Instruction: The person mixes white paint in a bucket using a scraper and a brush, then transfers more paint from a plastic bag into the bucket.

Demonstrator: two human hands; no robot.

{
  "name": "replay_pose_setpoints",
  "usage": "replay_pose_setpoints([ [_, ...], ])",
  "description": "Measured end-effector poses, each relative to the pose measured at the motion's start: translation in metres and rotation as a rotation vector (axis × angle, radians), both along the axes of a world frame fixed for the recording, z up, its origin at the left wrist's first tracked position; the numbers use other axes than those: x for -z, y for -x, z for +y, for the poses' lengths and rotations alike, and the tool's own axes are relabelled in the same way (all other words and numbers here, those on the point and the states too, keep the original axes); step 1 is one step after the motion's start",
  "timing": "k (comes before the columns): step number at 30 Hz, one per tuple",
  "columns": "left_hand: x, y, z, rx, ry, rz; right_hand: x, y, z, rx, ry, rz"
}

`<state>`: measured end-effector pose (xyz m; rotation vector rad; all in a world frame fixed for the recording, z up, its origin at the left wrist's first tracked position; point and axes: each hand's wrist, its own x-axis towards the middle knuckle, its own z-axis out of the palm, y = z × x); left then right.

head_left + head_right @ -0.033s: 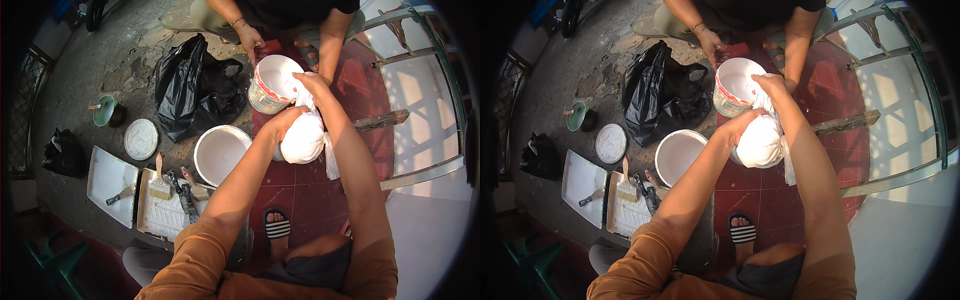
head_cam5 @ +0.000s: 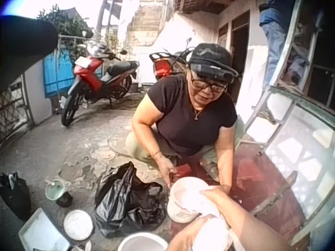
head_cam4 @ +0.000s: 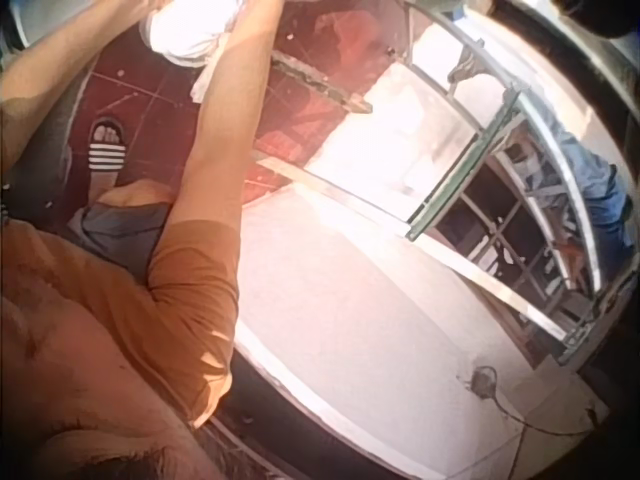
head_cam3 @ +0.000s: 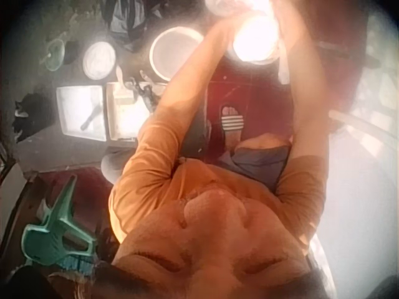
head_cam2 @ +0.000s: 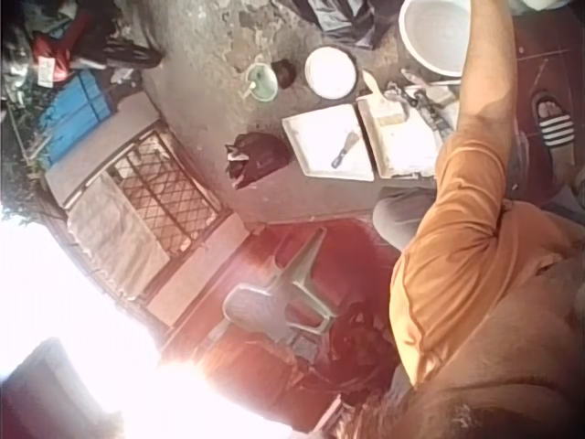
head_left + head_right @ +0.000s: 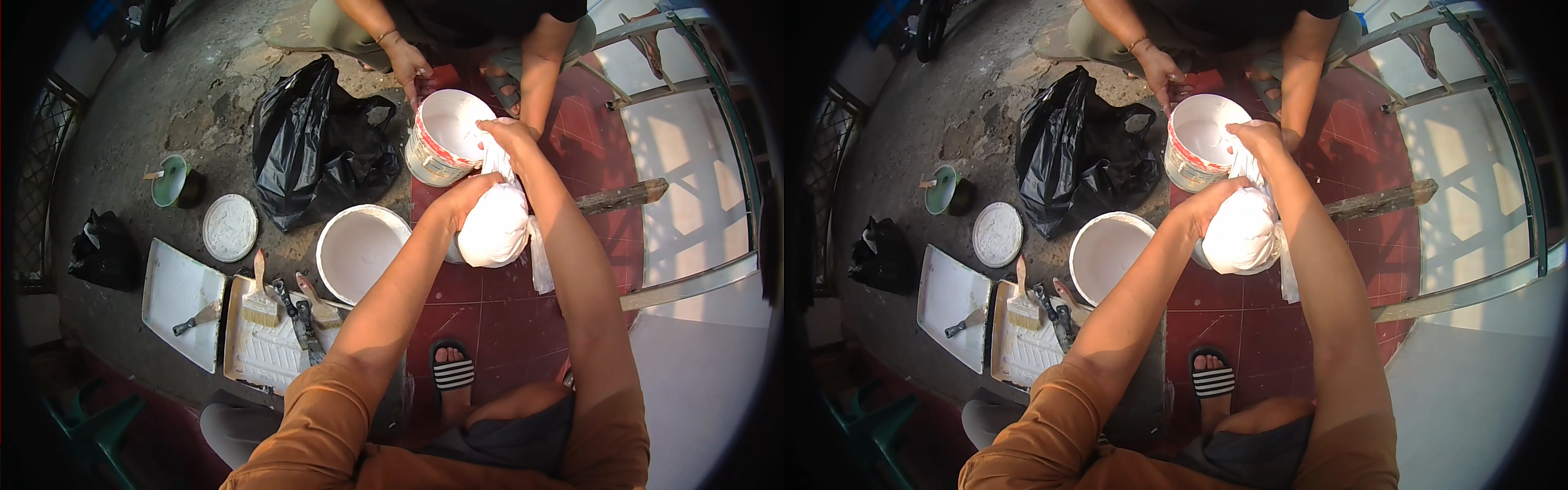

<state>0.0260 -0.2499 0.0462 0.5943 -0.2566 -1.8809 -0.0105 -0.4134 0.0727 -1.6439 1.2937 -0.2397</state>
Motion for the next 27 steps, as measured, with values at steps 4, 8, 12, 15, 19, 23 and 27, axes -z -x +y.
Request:
replay_pose_setpoints([
  [4,0.005,-0.005,0.005,-0.024,-0.021,-0.020,-0.034,-0.015,0.032,0.070,-0.049,0.118],
  [8,0.005,-0.001,0.002,0.008,0.003,0.033,-0.017,-0.011,0.013,0.051,-0.124,0.128],
  [12,0.004,-0.004,0.003,0.009,-0.012,0.037,-0.004,-0.013,0.016,0.043,0.123,0.081],
  [15,0.005,-0.006,0.004,0.020,-0.031,0.032,0.002,-0.016,0.013,0.021,0.157,0.104],
  [19,-0.001,-0.002,0.003,0.037,-0.029,0.039,0.012,-0.012,0.000,-0.023,0.239,0.125],
  [23,0.004,-0.004,0.004,0.017,-0.038,-0.015,0.007,-0.013,-0.001,-0.084,0.040,0.028],
  [27,0.006,-0.008,0.006,0.013,-0.031,0.012,-0.010,-0.019,0.022,0.039,0.089,0.026],
])
